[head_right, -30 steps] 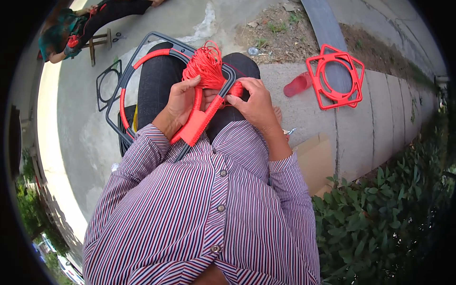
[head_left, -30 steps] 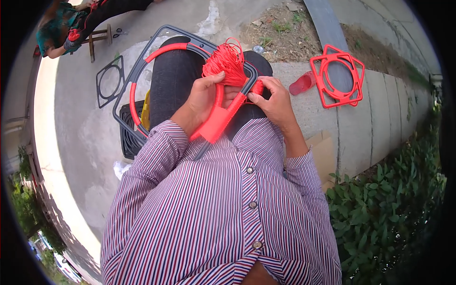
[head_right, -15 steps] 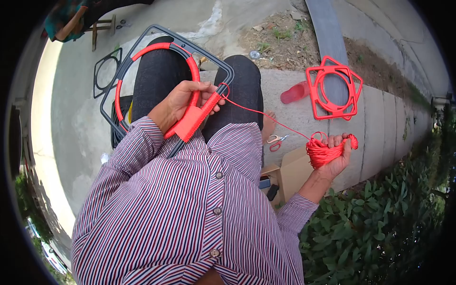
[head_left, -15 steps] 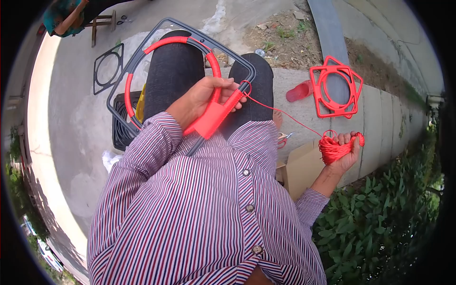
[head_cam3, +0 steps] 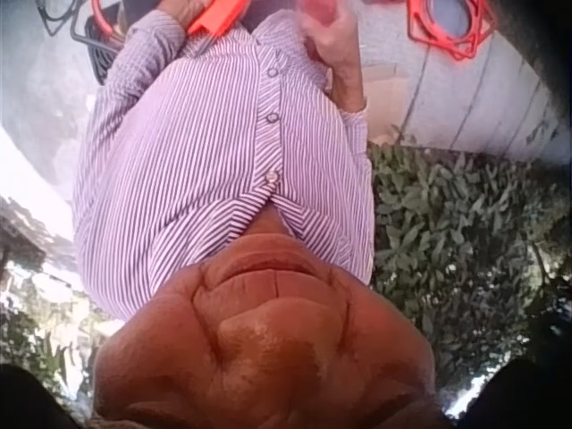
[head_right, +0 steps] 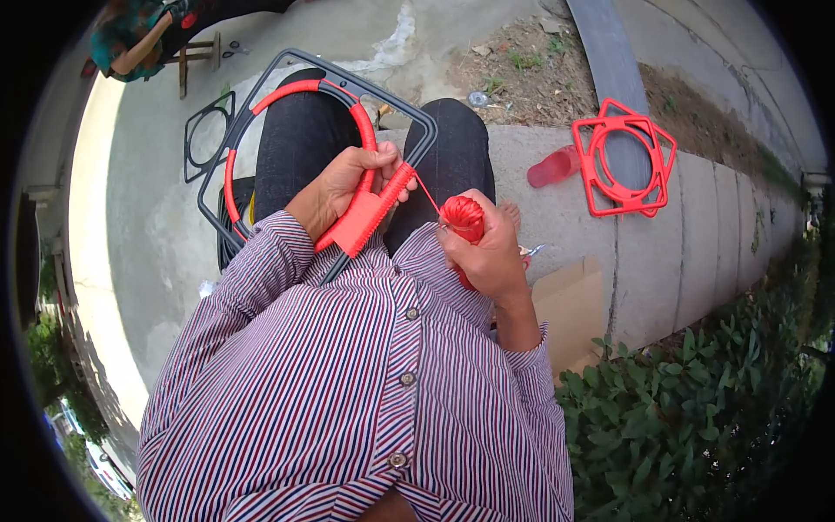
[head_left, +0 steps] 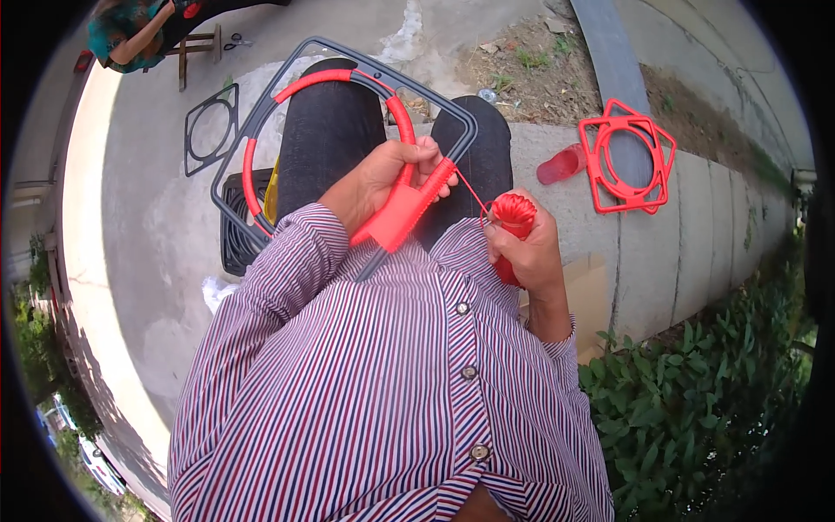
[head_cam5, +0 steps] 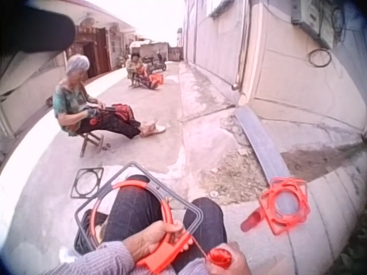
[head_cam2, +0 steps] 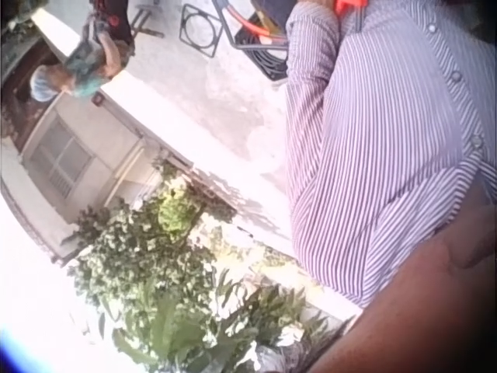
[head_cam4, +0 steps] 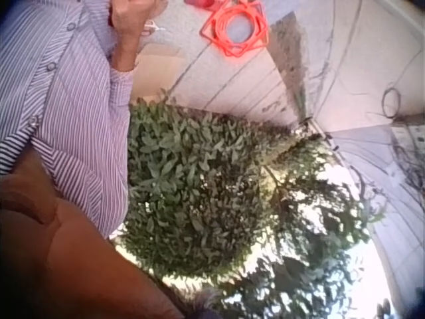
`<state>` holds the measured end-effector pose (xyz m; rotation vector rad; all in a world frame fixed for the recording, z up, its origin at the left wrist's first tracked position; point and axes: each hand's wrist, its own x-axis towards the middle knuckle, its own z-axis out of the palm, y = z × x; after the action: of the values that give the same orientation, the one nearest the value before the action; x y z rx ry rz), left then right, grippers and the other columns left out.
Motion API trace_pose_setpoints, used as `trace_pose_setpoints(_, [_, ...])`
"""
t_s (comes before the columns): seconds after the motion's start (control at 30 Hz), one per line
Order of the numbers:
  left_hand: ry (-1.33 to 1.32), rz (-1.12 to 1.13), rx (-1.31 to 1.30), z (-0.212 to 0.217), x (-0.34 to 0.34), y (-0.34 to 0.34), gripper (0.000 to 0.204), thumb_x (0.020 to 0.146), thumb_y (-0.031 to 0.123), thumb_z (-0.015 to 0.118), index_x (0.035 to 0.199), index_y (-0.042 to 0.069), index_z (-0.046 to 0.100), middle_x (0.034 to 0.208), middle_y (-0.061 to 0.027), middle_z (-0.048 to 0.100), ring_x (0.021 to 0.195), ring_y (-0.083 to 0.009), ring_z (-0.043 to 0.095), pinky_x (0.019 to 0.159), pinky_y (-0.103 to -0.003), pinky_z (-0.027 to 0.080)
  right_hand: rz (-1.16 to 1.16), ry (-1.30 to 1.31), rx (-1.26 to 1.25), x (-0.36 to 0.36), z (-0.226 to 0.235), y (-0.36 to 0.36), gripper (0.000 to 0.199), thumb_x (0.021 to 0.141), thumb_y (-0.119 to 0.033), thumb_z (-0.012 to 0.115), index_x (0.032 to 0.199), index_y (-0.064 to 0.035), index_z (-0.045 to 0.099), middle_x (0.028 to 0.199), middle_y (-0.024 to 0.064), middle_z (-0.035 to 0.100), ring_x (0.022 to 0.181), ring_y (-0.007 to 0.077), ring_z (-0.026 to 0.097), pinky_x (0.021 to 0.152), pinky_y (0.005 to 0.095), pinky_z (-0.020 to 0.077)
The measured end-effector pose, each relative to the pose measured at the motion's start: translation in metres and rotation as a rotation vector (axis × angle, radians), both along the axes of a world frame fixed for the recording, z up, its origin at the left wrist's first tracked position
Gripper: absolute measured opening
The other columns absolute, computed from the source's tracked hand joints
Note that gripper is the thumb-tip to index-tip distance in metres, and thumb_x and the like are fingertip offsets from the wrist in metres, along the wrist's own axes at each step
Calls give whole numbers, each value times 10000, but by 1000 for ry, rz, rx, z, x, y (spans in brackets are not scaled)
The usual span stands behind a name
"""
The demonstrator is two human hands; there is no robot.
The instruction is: Wrapping a red plastic frame with red twine to create a woven surface.
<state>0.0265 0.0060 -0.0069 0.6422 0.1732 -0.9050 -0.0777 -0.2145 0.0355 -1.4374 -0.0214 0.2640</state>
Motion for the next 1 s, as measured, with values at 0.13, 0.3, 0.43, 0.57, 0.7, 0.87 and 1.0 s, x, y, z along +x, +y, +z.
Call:
trace_pose_setpoints(0.13, [33,-46,97,0,5,0,291,941,226,512,1054,-38,560,911,-281,644,748,-350,676,707,-396,570,-107,51,188,2,-7,-17,129,831,-7,606,936,-20,531,654,34,547,494,89,529,453,222,423])
trace_pose_setpoints(0.3, [79,45,133,8,9,2,367,960,280,481,1000,-70,585,939,-301,641,764,-370,671,715,-421,559,-613,142,499,15,-18,-106,282,845,-52,555,1114,28,530,928,113,605,720,211,618,654,351,537])
trace_pose_setpoints(0.43, [33,5,68,3,6,3,368,956,265,491,987,-90,583,938,-305,640,763,-365,675,710,-408,571,-27,34,552,5,1,-68,534,810,-90,560,1318,35,453,1143,156,584,988,247,609,846,391,506])
trace_pose_setpoints(0.57, [97,-20,-2,11,2,2,345,953,238,497,974,-97,578,917,-306,640,754,-359,680,709,-404,586,479,-345,-868,35,-12,-14,730,735,-96,644,1411,-27,375,1035,80,605,955,193,614,839,314,474])
trace_pose_setpoints(0.7, [104,-56,-74,22,-8,2,344,951,223,495,990,-109,574,886,-301,646,725,-366,687,691,-420,599,118,-21,-572,69,2,13,777,707,-83,663,1424,-40,367,1003,65,595,959,161,600,856,302,466])
trace_pose_setpoints(0.87, [129,-80,-49,22,-9,-7,355,947,220,491,1007,-122,564,879,-311,643,719,-372,686,673,-418,600,13,-175,432,93,-4,25,807,726,11,664,1449,-40,310,1098,95,572,985,145,602,871,271,483])
trace_pose_setpoints(1.0, [120,-96,-70,17,-9,-8,347,942,215,499,1015,-119,558,879,-319,640,720,-375,685,681,-422,597,93,0,171,101,-10,27,538,779,13,694,1287,-19,517,1067,64,604,941,128,601,853,267,482])
